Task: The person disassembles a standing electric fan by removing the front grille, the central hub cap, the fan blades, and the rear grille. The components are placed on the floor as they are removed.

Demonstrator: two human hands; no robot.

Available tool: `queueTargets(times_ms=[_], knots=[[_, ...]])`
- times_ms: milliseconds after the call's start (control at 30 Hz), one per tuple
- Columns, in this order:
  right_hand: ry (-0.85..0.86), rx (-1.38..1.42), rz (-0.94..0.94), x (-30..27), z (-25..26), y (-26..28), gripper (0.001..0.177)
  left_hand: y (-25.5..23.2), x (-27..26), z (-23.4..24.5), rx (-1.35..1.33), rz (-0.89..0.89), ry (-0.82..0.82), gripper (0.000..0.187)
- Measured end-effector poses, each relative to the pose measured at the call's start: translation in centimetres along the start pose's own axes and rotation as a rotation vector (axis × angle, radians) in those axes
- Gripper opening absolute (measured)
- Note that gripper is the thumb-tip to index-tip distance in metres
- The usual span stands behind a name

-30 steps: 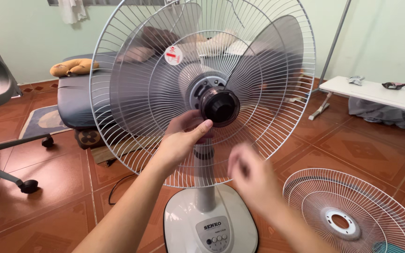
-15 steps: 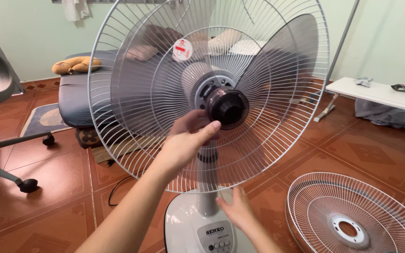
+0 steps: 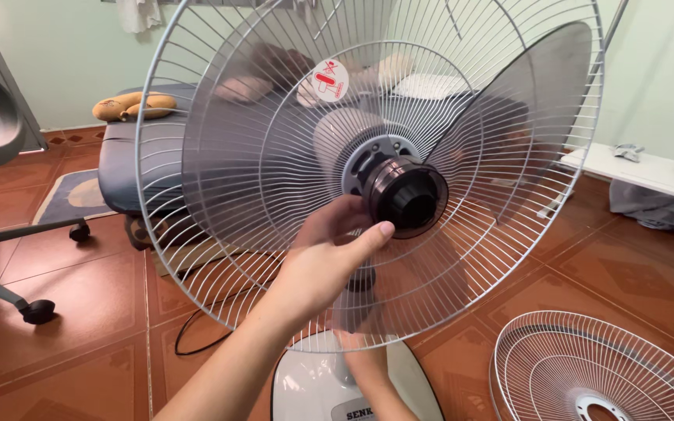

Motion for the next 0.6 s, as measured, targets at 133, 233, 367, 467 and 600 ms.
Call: queueTargets(times_ms=[133, 233, 367, 467, 600], knots=[[0.001, 0.118, -0.01, -0.5, 0.8, 1.4, 0.097, 0.0, 0.0, -0.5, -0.115, -0.01, 0.025, 0.049], [-0.001, 0.083, 0.01, -0.6, 1.8, 2.6, 0.101, 0.3, 0.1, -0.9, -0.142, -0.035, 0.007, 0.049], [0.076, 0.224, 0.003, 0.1, 3.2, 3.7, 0.087, 0.7, 0.6, -1.7, -0.116, -0.096, -0.043, 0.049], [0.118, 0.294, 0.022, 0.7, 3.7, 4.8, 0.082, 0.9, 1.0, -1.9, -0.092, -0.113, -0.071, 0.049], [0.187, 0.448, 0.129, 1.1, 4.6, 5.7, 0.078, 0.9, 1.5, -2.5, -0.029, -0.103, -0.103, 0.049]])
Point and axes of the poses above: each hand's wrist, its own x-axis towards the middle knuckle, its own z-axis out of the back of the hand, y = z × x, the point moved 3 cm from there along x, towards the middle knuckle, and after that the axes turned 5 degrees about x, right-handed, at the moved point
